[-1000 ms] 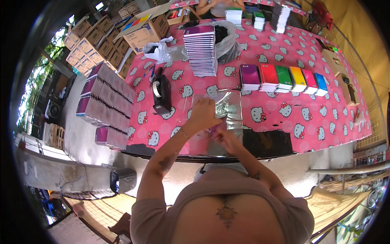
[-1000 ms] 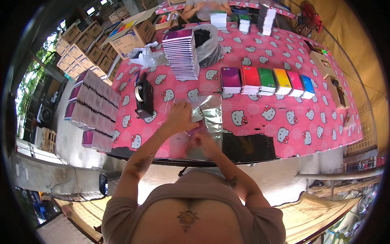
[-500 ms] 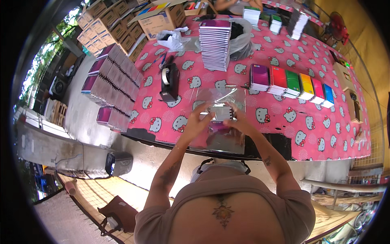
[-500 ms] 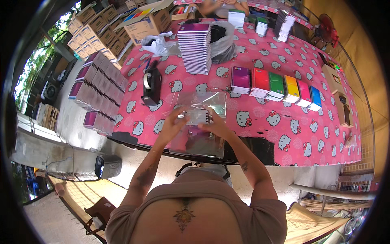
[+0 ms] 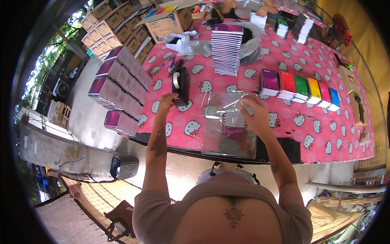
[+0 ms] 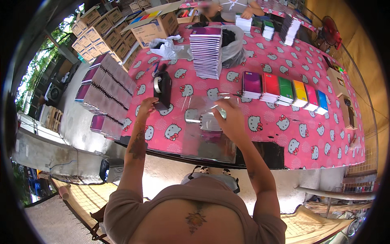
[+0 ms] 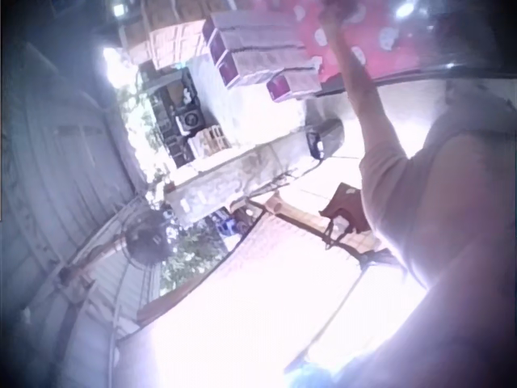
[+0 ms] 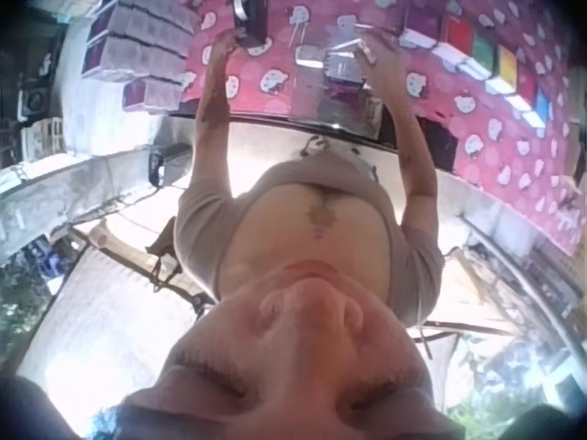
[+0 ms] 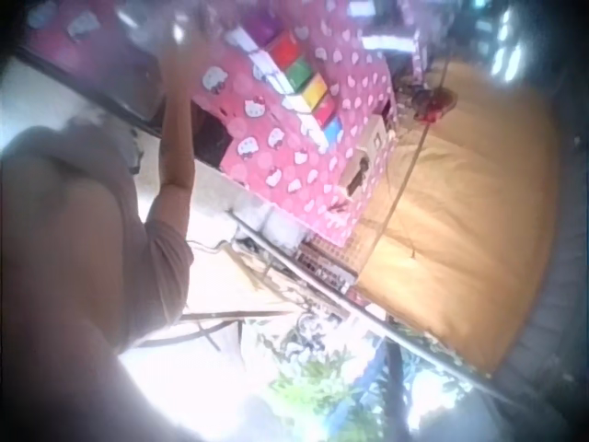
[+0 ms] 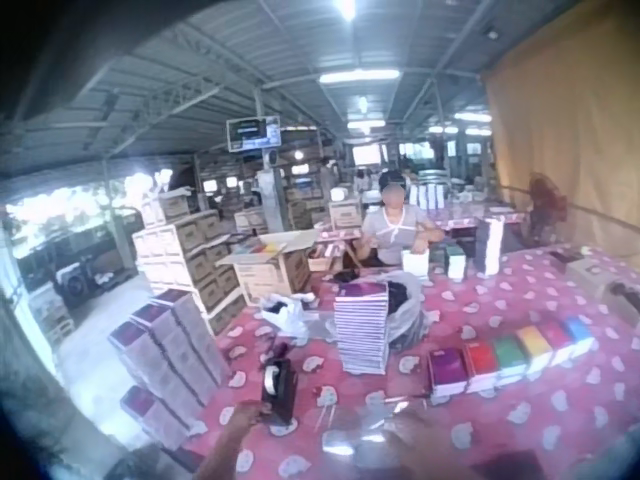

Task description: The person places stacks of colored paper into clear plastic bags by hand and seals them using adhesive tape.

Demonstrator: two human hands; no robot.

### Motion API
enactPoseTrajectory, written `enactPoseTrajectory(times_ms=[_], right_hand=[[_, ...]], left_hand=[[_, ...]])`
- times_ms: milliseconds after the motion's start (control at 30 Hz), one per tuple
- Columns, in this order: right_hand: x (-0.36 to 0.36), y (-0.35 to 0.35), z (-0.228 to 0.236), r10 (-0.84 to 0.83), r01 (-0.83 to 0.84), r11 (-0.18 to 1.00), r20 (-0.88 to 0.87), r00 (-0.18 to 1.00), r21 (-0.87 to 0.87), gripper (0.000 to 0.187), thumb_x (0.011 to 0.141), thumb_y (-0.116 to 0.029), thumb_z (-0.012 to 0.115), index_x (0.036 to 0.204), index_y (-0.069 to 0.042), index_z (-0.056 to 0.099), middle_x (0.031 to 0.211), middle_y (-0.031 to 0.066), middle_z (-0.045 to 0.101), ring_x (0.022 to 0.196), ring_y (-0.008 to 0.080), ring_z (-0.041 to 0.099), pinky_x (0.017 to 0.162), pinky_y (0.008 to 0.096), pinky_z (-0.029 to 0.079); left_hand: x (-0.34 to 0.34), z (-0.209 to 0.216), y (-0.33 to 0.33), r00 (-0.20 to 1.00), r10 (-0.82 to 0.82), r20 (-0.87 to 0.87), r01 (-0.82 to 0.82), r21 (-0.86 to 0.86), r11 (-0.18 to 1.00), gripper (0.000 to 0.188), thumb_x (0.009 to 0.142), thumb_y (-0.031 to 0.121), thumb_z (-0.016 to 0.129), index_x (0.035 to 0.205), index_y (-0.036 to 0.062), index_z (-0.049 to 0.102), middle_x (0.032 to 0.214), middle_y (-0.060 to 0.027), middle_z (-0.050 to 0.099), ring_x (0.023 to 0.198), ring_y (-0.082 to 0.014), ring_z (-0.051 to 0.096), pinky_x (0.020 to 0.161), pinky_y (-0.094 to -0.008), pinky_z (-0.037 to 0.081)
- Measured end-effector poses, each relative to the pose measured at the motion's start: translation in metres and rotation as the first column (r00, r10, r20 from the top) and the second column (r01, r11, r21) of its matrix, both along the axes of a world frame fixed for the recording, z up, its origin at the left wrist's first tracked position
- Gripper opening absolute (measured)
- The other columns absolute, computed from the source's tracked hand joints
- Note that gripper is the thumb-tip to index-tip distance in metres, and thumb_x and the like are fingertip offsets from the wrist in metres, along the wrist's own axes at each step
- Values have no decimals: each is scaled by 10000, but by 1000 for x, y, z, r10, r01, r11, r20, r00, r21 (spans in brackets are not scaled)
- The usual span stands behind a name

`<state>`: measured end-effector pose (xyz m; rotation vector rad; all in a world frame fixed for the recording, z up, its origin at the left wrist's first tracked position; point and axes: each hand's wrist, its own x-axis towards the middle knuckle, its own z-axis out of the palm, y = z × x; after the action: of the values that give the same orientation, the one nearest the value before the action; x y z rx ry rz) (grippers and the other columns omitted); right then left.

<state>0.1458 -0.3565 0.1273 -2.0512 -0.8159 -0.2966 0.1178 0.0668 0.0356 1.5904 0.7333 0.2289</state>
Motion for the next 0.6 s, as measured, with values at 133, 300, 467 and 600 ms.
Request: enactPoseTrajectory(times_ms=[133,300,467,600], right_hand=[[-44,16,27,-10,74,973,279,960,-218,331,810,-283,755,1086,-109,696,928,86,706,930,298,664,926,455,440],[-52,32,9,57,18,910,169,984,-414,362,811,-335,751,1099,-123,694,884,56,692,844,273,656,899,438,415],[-51,31,10,8,77,903,197,980,-422,364,811,-344,747,1096,-122,700,874,54,699,804,267,661,888,434,415],[-51,36,12,2,59,886,130,991,-459,351,805,-361,737,1070,-132,713,944,61,724,854,260,687,893,448,412]], left_hand=[[-11,-39,-18,922,60,383,-26,-93,995,134,856,149,722,950,53,718,761,7,652,592,-62,500,512,-210,350],[-40,-34,-4,989,-52,137,12,281,960,79,869,141,694,884,64,703,825,-24,698,738,-140,659,630,-253,500],[-29,39,-41,962,-227,-153,261,761,594,158,866,72,697,1021,53,713,880,-19,704,787,-118,656,694,-266,520],[-28,62,-116,499,-787,364,711,347,611,212,894,-18,668,1100,10,707,1035,-31,717,950,-93,627,843,-268,506]])
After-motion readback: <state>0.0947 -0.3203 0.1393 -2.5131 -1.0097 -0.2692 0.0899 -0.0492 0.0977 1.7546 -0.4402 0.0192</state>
